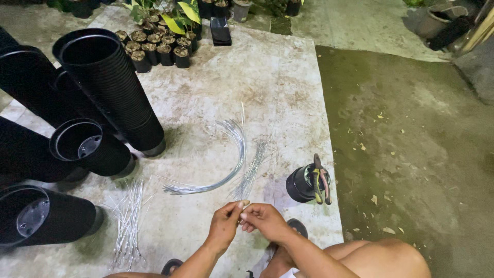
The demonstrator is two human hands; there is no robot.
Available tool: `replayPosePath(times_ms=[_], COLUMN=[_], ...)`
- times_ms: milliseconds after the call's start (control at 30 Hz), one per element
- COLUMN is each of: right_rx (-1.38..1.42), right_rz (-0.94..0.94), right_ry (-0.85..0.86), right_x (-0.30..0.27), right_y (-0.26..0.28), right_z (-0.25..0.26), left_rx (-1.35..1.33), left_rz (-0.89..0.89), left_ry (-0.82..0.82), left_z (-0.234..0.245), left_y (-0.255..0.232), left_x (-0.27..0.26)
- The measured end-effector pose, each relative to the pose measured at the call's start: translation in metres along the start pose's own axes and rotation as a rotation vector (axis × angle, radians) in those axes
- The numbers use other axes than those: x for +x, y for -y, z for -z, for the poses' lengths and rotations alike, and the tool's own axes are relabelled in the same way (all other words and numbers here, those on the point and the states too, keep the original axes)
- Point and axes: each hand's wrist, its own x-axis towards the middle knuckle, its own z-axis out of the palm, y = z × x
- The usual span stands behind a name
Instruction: The person sits on the floor and repeatedly picks up thin metal wires, bends them into loops by hand, and uses pliers to twist and secure the ends. The finished wire loops are placed in a pile on the floor.
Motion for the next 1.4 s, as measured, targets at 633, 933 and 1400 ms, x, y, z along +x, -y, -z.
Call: replayPosePath(times_ms=[633,933,1400], right_rx=[0.162,-0.787,-1.095], right_rz=[-0.002,-0.070,-0.069], right_ry=[0.100,0.095,0.211], right_x=[0.002,-0.011,0.004], right_y=[-0.004,-0.017,-0.021], right_z=[0.006,-0.009,0.005], left_rx=[-0.224,0.387,1.168], left_rz=[0.093,0.226,0.541], left_ry=[0.203,0.020,-0.582], left_z=[0.012,0.040,0.234], left_y=[0.007,0.057,0.094], left_x=[0.012,0.036,0.060])
